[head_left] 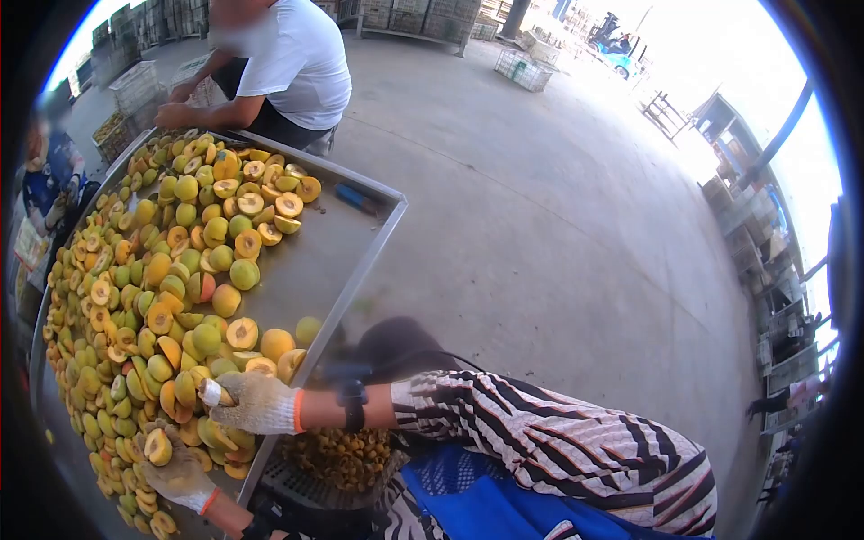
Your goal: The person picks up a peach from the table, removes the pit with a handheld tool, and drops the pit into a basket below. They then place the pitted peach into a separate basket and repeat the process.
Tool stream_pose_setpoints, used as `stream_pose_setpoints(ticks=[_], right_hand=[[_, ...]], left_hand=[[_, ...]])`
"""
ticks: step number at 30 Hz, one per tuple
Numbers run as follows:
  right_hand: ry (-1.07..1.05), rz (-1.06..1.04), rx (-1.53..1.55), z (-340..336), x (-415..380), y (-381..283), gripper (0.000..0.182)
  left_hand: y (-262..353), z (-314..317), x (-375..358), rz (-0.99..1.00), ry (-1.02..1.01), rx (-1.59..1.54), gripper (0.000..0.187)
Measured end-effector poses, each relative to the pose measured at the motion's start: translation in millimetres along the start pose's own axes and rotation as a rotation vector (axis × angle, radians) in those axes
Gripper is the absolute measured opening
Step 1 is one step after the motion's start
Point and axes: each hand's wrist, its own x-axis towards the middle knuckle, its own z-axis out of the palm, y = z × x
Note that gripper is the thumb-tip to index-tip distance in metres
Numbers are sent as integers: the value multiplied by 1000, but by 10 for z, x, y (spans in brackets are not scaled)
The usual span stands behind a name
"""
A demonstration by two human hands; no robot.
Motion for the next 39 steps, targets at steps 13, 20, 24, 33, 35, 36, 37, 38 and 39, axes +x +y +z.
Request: stream_pose_setpoints(ticks=[13,20,24,33,35,36,37,38,39], right_hand=[[-31,-66,-158,177,100,293,38],[23,-112,-224,339,78,258,34],[59,-269,-390,440,74,286,31],[-134,-65,-397,733,-44,-51,35],[-217,6,-417,788,-35,-105,38],[-253,30,-447,815,-19,-87,39],[-289,54,-477,838,-4,-64,40],[-253,12,-479,871,2,-13,39],[-216,-31,-482,924,1,56,37]], left_hand=[[-34,72,-17,-177,-78,-54,44],[-56,386,-186,-178,39,-126,38],[-80,461,-288,-196,57,-133,41],[-168,507,-405,-107,115,69,33],[-170,507,-443,-76,135,168,31],[-222,410,-443,-24,123,272,31],[-274,314,-444,29,117,377,31],[-282,286,-441,43,100,362,32],[-276,252,-450,10,81,278,33]])
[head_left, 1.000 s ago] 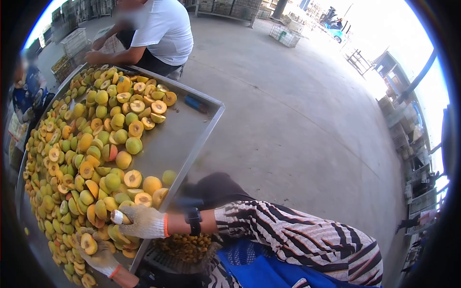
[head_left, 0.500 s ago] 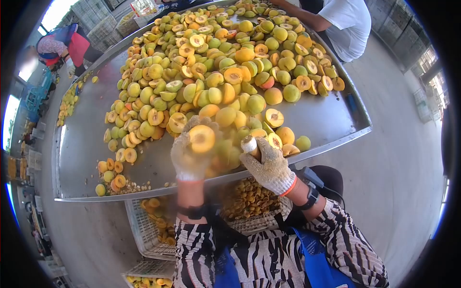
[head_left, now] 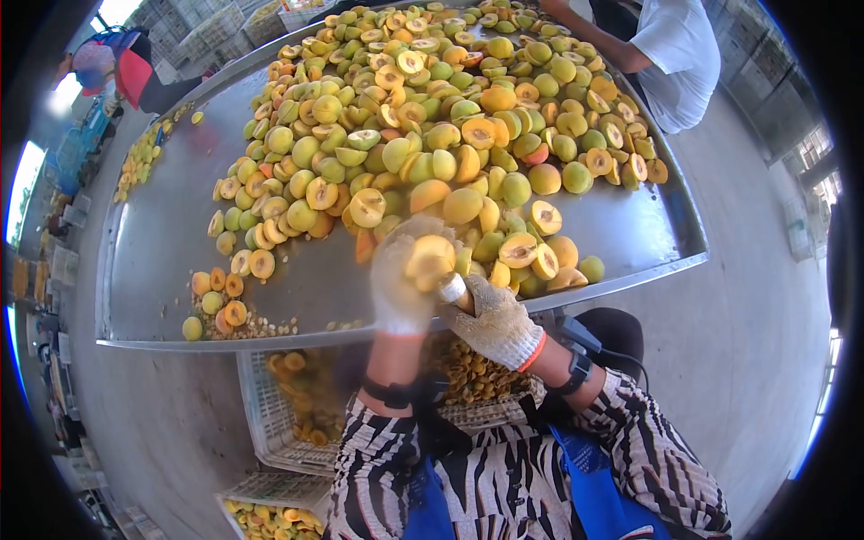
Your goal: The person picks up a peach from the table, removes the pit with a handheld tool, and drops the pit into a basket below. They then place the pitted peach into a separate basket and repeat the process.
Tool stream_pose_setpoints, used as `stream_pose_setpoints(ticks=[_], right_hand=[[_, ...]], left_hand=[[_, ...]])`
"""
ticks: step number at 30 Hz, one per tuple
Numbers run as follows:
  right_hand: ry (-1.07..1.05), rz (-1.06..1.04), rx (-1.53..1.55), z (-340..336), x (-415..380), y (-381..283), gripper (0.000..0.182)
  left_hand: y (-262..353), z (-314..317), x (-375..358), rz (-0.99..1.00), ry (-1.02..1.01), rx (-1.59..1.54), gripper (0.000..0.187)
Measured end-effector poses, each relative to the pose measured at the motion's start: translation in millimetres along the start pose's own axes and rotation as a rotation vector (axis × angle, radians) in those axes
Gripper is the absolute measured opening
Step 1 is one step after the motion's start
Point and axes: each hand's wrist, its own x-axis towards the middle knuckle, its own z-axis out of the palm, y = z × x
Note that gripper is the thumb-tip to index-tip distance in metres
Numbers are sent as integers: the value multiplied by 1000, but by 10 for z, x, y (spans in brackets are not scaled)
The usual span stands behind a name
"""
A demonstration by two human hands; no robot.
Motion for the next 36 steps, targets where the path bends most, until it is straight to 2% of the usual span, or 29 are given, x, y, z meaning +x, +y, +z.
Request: stream_pose_setpoints(ticks=[3,5,8,10,12,14,16,17,19,22,24,25,27,30,32,34,36], right_hand=[[110,-50,97,120,24,71,37],[171,-73,161,104,35,48,38],[197,-84,177,-12,31,-25,37],[144,-46,155,-85,16,-44,37],[110,-120,54,-153,-40,-138,32],[71,-157,-39,-165,-56,-149,29],[39,-151,-127,-144,-55,-148,28],[29,-133,-132,-148,-52,-148,28],[11,-96,-145,-156,-51,-146,27],[15,-106,-181,-126,-37,-97,29],[91,-204,-160,-20,-3,40,30],[129,-253,-150,11,4,87,32],[67,-200,-169,15,21,115,31],[11,-156,-177,32,42,120,29],[-6,-132,-201,32,41,125,28],[-15,-107,-247,28,38,122,27],[-30,-106,-239,32,29,139,27]], left_hand=[[268,165,-34,-199,-79,-378,37],[353,218,-60,-93,-158,-100,39],[310,194,-47,56,-185,152,43],[307,157,-50,-11,-131,98,46],[361,88,-53,-238,-34,-123,49],[279,-28,-8,-267,-22,10,41],[129,-93,1,-191,-11,165,41],[21,-79,-7,-97,-7,254,46],[4,-50,-24,-38,-38,375,52],[184,-9,-59,-165,-93,385,52],[306,107,-93,-284,-71,265,51],[314,125,-101,-282,-66,264,52],[318,133,-118,-278,-54,261,53],[256,33,-128,-207,-102,264,45],[-27,-121,-106,-119,31,234,35],[-51,-138,-108,-54,20,362,30],[34,-165,-110,-44,-108,603,30]])
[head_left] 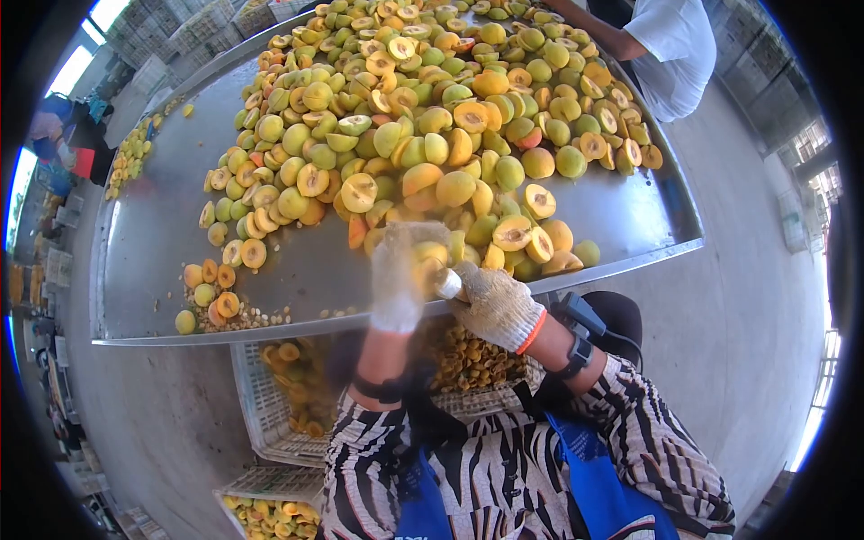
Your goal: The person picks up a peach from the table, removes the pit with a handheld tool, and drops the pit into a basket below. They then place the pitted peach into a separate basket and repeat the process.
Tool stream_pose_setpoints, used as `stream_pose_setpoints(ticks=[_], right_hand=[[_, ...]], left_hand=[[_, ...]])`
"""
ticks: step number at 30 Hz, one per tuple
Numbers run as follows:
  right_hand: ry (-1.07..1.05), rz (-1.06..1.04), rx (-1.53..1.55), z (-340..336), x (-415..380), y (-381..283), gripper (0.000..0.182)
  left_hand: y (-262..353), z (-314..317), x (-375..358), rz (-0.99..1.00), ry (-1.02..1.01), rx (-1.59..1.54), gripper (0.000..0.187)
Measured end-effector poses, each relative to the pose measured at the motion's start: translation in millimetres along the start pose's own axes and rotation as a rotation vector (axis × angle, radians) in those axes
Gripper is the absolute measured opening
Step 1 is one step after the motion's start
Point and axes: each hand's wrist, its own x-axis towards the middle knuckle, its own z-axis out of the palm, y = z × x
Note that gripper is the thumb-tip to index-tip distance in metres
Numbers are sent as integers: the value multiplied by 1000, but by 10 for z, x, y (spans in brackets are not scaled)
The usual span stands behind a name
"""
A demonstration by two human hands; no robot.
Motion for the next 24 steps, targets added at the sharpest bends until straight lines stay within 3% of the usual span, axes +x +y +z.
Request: stream_pose_setpoints(ticks=[4,6,9,12,15,17,20,22,24], right_hand=[[-76,-2,58,9,10,66,26],[-117,19,71,-18,1,44,26],[-121,1,199,-29,10,44,27],[-130,8,294,-32,17,59,28],[-199,55,282,-103,7,1,29],[-251,72,257,-83,12,-3,29],[-273,35,256,17,46,99,29],[-243,-32,318,41,31,83,28],[-325,118,554,-50,-11,-33,27]], left_hand=[[247,14,-31,-52,-99,128,32],[363,54,-55,-30,-90,-28,61],[344,162,-67,-53,84,-333,58],[410,245,-112,92,100,-391,53],[222,153,-102,218,127,88,51],[200,8,-54,193,-57,179,52],[174,-49,29,51,-157,7,58],[257,6,-1,-246,-58,-392,62],[369,78,-58,-96,-16,-562,37]])
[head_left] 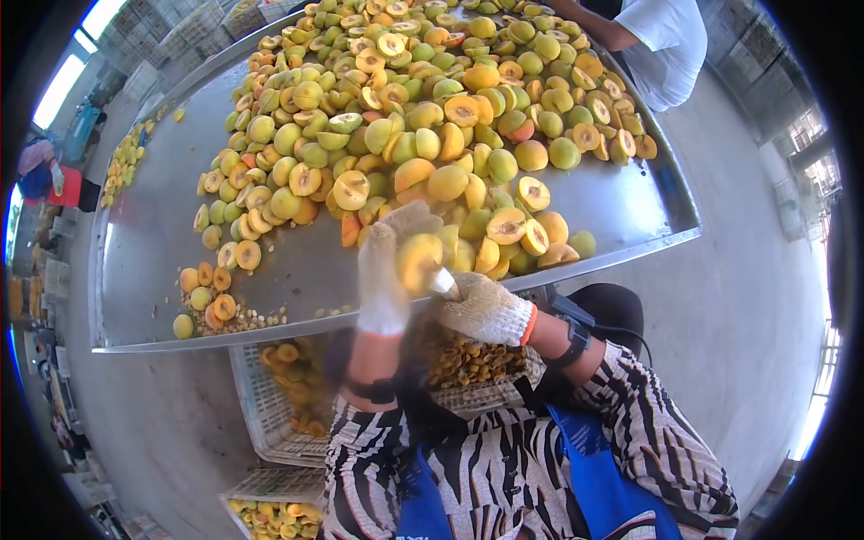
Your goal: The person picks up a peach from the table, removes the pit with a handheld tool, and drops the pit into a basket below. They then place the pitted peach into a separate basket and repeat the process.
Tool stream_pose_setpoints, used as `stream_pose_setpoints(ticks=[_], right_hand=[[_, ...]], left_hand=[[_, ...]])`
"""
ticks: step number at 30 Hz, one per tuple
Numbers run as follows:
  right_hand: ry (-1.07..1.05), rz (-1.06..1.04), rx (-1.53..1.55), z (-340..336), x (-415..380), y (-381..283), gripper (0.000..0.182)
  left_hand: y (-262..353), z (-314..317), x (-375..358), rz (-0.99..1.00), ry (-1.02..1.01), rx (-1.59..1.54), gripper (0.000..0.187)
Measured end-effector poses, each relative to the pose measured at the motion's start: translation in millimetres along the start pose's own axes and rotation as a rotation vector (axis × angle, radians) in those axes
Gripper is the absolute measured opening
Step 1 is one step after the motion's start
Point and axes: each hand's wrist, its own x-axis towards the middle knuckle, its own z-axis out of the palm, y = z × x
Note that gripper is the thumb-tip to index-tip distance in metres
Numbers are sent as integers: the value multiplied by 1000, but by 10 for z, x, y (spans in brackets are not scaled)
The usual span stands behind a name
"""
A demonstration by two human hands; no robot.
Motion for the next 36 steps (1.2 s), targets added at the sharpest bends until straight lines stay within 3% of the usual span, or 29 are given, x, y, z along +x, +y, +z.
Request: stream_pose_setpoints(ticks=[1,4,5,8,11,12,14,17,20,23,26,27,30,31,36], right_hand=[[-29,65,129,1,-25,-58,27],[-130,135,351,-22,-16,-86,20],[-109,122,318,8,10,-58,20],[-138,101,198,23,34,-104,22],[61,-263,-99,122,154,107,27],[54,-258,-107,136,148,83,28],[46,-254,-122,128,121,-25,31],[-241,66,176,18,29,-128,31],[13,-241,-96,112,-16,-190,28],[-6,-249,-145,106,1,-157,25],[-384,122,353,-67,-117,-142,21],[-359,124,291,-26,-128,-67,22],[-151,-296,148,-13,-213,34,23],[-203,-211,95,-58,-217,104,24],[-335,-228,335,-157,-438,290,28]], left_hand=[[-3,49,-34,77,-5,-81,28],[-182,108,-69,393,64,401,30],[-221,87,-64,192,175,117,30],[-68,-24,-57,96,102,90,35],[16,-17,-57,39,131,37,33],[32,-34,-60,7,150,20,33],[58,-59,-67,4,116,-18,33],[23,-79,-83,34,78,-12,32],[91,-36,-104,78,39,25,31],[130,51,-154,119,44,58,32],[131,181,-218,222,52,172,33],[130,220,-251,264,51,224,33],[146,272,-317,134,-34,150,32],[104,268,-318,118,-60,157,33],[-144,349,-460,248,-58,161,34]])
